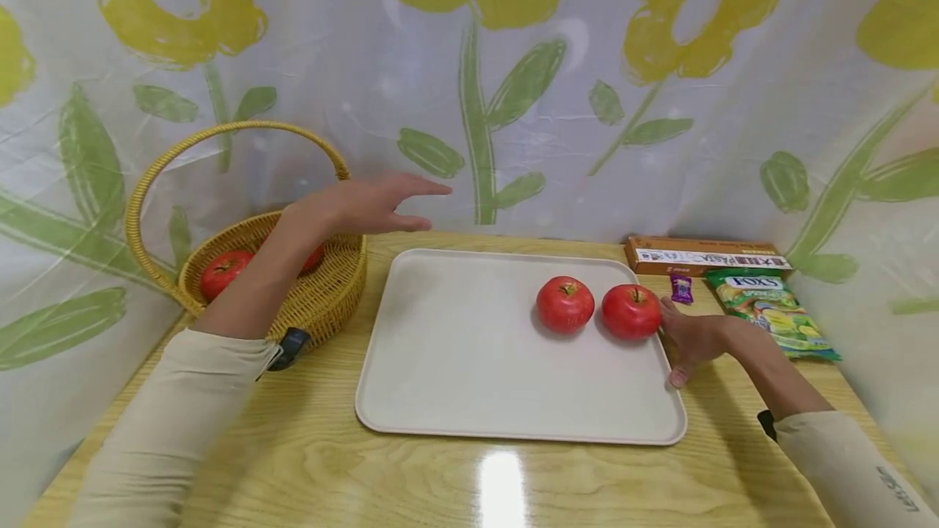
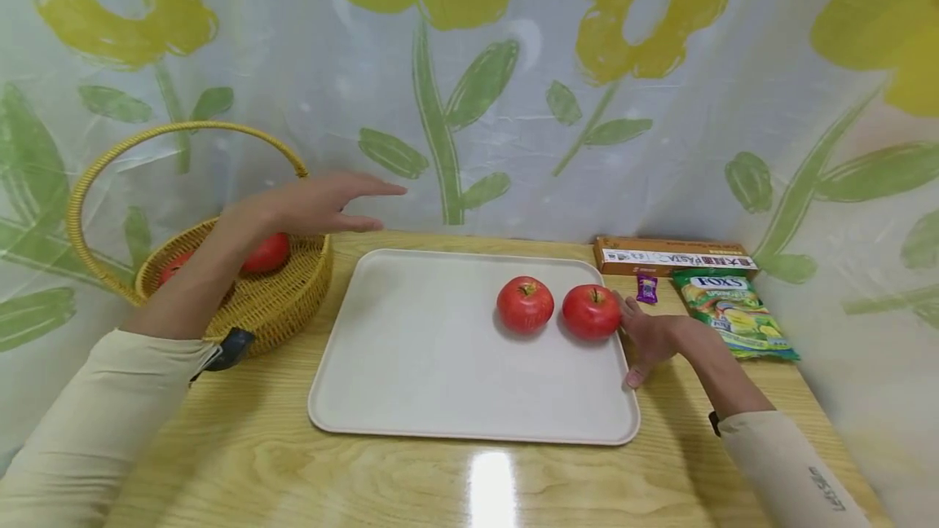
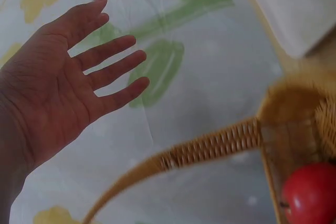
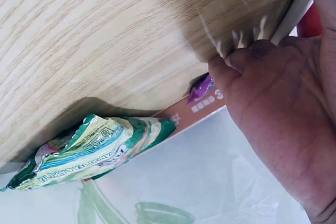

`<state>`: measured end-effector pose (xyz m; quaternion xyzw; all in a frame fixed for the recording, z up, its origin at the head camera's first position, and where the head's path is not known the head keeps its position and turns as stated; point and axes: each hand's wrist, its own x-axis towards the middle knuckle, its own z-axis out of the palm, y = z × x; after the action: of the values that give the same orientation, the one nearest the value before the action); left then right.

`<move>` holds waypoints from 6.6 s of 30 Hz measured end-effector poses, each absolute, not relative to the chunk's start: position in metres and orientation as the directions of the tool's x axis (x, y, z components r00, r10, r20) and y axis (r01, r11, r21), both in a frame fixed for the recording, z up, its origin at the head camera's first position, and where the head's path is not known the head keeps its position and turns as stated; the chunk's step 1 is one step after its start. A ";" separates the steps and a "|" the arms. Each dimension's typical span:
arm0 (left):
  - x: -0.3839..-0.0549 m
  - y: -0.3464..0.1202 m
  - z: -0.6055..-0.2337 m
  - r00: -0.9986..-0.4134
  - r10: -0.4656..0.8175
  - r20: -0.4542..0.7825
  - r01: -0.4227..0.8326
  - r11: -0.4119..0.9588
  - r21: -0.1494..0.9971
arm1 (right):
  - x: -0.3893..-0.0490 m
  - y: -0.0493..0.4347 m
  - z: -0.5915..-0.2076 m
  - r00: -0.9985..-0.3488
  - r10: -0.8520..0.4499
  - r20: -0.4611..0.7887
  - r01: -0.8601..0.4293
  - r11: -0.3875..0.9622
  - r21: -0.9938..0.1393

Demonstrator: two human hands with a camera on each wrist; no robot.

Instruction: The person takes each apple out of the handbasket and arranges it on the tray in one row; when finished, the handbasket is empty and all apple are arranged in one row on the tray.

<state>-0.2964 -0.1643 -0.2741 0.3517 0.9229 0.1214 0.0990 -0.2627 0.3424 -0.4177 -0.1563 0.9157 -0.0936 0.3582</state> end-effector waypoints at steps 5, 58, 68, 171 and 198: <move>-0.298 -0.190 -0.272 -0.761 0.644 -0.078 0.605 0.748 0.274 | -0.266 0.345 -0.422 -0.693 -0.364 -0.622 -0.227 0.930 -0.290; -0.327 -0.309 -0.334 -0.928 0.128 -0.351 0.042 0.969 0.242 | -0.261 0.337 -0.414 -0.693 -0.347 -0.632 -0.217 0.936 -0.276; -0.324 -0.306 -0.313 -0.939 0.176 -0.295 0.143 0.981 0.132 | -0.265 0.337 -0.415 -0.691 -0.375 -0.618 -0.252 0.926 -0.280; -0.279 -0.043 -0.362 -0.789 0.549 -0.276 0.487 0.833 0.264 | -0.262 0.337 -0.414 -0.691 -0.361 -0.626 -0.235 0.931 -0.278; -0.276 -0.047 -0.348 -0.807 0.535 -0.249 0.476 0.840 0.261 | -0.262 0.336 -0.416 -0.689 -0.374 -0.621 -0.252 0.927 -0.280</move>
<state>-0.2764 -0.0473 -0.3481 0.2673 0.9460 0.0931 0.1578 -0.2621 0.3358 -0.4158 -0.1711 0.9149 -0.0864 0.3554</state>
